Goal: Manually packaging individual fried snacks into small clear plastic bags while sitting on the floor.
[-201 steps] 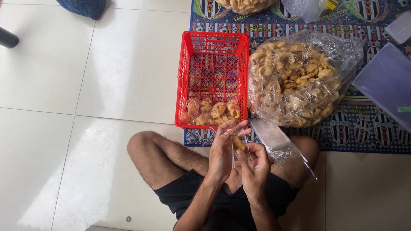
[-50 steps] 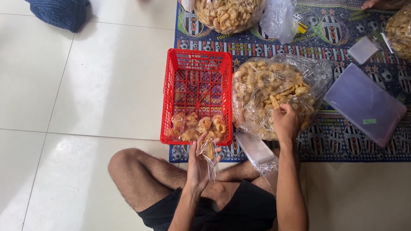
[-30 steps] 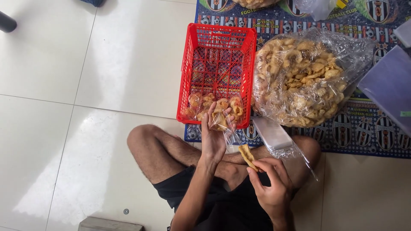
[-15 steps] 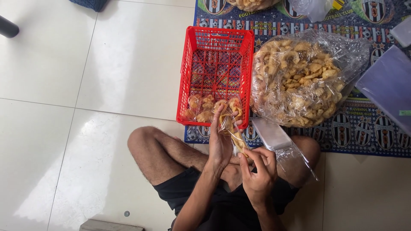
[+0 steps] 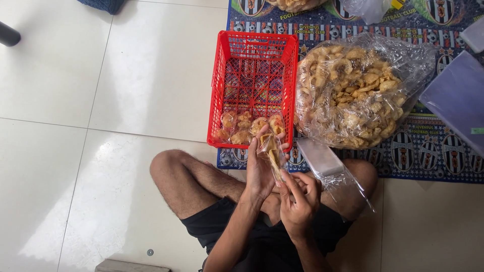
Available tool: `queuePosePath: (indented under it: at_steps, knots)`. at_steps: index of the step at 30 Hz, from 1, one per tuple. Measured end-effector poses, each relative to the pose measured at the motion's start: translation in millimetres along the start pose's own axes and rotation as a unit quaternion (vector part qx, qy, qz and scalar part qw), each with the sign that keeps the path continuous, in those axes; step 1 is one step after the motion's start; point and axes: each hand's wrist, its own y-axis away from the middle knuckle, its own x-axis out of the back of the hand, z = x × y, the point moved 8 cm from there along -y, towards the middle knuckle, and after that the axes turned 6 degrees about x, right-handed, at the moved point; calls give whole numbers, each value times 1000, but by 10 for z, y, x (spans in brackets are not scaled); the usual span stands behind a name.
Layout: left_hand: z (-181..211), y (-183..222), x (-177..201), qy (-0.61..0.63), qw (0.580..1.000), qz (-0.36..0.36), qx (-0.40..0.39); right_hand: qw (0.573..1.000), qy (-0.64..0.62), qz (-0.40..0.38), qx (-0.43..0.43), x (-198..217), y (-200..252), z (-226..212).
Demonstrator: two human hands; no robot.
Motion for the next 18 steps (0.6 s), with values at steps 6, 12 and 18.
queuePosePath:
  at_steps: [6,12,18]
  knots:
    - [-15,35,-82,28,1000,-12,7,999,-11,-32,0,-133,83,66]
    - [-15,62,-104,-19,1000,-20,14,994,84,-70,16,-200,85,108]
    - [-70,84,-195,41,994,-98,38,992,44,-117,4,-326,129,233]
